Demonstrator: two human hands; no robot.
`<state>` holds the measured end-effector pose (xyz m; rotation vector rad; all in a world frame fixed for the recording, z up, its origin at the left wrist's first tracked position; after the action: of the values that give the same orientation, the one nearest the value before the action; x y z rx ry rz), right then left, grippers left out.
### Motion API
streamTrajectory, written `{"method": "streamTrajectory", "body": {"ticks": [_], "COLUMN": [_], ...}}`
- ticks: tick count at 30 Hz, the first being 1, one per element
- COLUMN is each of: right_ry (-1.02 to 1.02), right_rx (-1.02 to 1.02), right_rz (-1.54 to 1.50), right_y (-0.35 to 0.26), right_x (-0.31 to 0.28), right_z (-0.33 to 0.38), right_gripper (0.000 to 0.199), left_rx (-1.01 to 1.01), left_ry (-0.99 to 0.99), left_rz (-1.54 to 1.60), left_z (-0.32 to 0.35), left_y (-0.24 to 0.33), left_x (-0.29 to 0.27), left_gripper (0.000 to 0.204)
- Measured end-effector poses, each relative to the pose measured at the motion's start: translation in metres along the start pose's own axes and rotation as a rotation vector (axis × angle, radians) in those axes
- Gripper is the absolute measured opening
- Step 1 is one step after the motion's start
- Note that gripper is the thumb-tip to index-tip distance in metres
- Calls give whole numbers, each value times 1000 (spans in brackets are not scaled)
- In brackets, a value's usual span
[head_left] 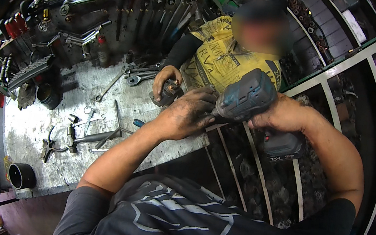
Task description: The person assembles mechanical parts on a workbench using a cordless impact wrench, wrenches, and a screwdriver. They tighten bolts on a cylindrical component, adjust parts by hand, and coordinate with a coworker who also works on the assembly.
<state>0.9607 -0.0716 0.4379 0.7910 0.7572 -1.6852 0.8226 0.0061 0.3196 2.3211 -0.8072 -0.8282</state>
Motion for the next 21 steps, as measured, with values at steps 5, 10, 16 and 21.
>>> {"method": "streamTrajectory", "body": {"ticks": [5,10,16,21], "right_ry": [-107,-70,-154,-90], "right_rx": [108,8,137,29], "right_rz": [-59,79,73,103], "right_y": [5,-11,4,0], "right_x": [5,-1,0,-5], "right_z": [-3,-10,-13,-17], "right_gripper": [48,51,47,52], "left_rx": [33,50,70,37], "left_ry": [-10,34,54,74], "left_rz": [-20,-4,-9,-16], "left_z": [3,3,2,5], "left_y": [-8,-9,-8,-13], "left_x": [4,4,3,5], "left_gripper": [37,45,48,47]}}
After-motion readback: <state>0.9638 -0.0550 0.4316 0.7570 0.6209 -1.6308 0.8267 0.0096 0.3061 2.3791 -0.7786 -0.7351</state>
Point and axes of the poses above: each hand's wrist, its own z-axis away from the middle knuckle, its own x-axis out of the palm, y = z × x, the point moved 9 cm from there along -z, towards the middle knuckle, and after that the axes turned 1 degree about z, right-handed, at the moved point
